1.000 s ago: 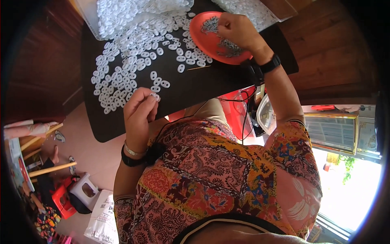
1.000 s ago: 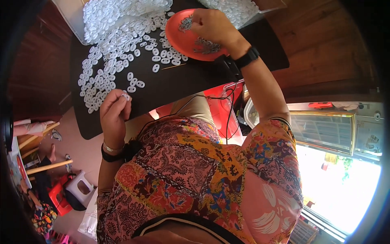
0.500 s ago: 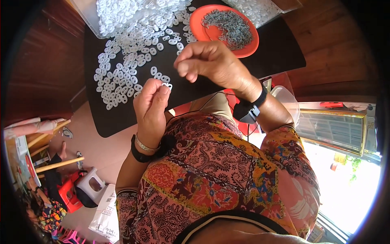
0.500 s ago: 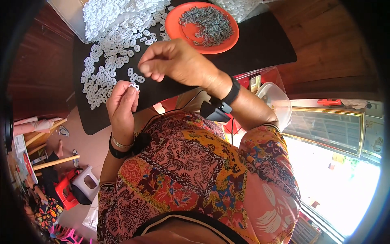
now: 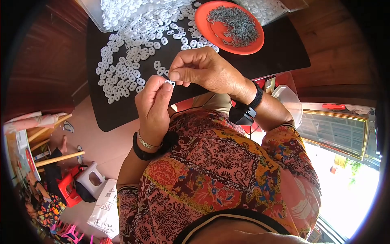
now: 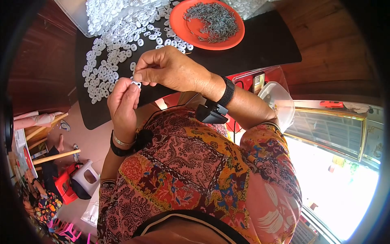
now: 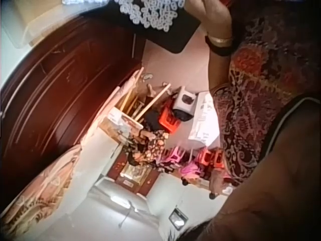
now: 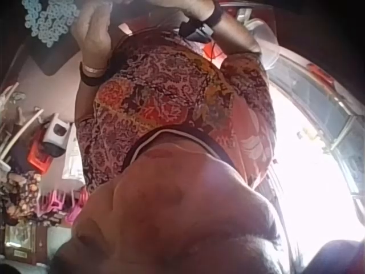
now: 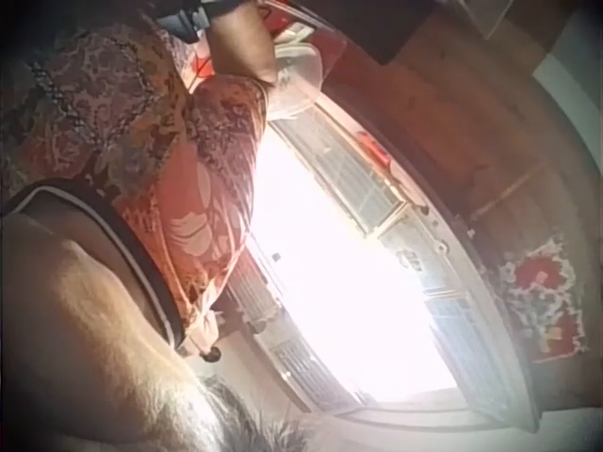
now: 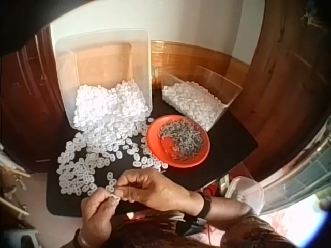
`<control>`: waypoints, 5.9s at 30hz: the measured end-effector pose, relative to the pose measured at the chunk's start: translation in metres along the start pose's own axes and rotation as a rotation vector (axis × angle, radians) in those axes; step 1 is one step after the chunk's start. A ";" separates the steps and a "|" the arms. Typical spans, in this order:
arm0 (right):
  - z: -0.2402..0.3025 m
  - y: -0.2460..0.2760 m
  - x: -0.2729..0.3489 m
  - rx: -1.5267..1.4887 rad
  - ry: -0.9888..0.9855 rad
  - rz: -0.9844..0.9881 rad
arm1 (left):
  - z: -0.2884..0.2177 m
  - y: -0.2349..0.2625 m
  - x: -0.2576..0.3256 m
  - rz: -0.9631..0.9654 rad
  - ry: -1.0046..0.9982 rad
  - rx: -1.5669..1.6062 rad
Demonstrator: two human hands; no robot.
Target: Manually assembling small white plastic tags by inserting small metal components into them at a workbench.
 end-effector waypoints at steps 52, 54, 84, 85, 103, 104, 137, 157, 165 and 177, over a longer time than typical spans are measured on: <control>0.017 0.009 -0.019 1.012 0.299 -0.118 | 0.019 0.044 0.010 -0.187 0.080 0.306; 0.020 0.012 -0.027 1.076 0.331 -0.147 | 0.017 0.044 0.008 -0.191 0.070 0.278; 0.020 -0.005 -0.085 1.359 0.425 0.143 | 0.030 0.062 0.009 -0.343 -0.051 0.540; 0.023 -0.009 -0.089 1.363 0.468 0.110 | 0.030 0.062 0.009 -0.343 -0.052 0.536; 0.006 -0.021 -0.116 1.454 0.421 0.208 | 0.031 0.062 0.010 -0.315 -0.061 0.506; 0.005 -0.023 -0.116 1.454 0.420 0.207 | 0.030 0.061 0.009 -0.316 -0.062 0.502; 0.012 -0.012 -0.092 0.358 0.068 0.112 | 0.027 0.057 0.005 -0.324 -0.032 0.408; -0.001 -0.005 -0.023 -0.298 0.123 -0.042 | -0.002 0.018 -0.007 -0.147 0.065 0.225; 0.003 -0.005 -0.016 -0.075 0.195 -0.151 | 0.000 0.016 -0.005 -0.154 0.097 0.161; -0.005 -0.002 -0.014 -0.144 0.156 -0.162 | 0.000 0.016 -0.001 -0.188 0.075 0.104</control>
Point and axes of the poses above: each hand's wrist, its own x-axis away from the middle knuckle, its own y-axis out of the back of the hand, z = x × y, the point moved 5 cm from there along -x, towards the middle knuckle
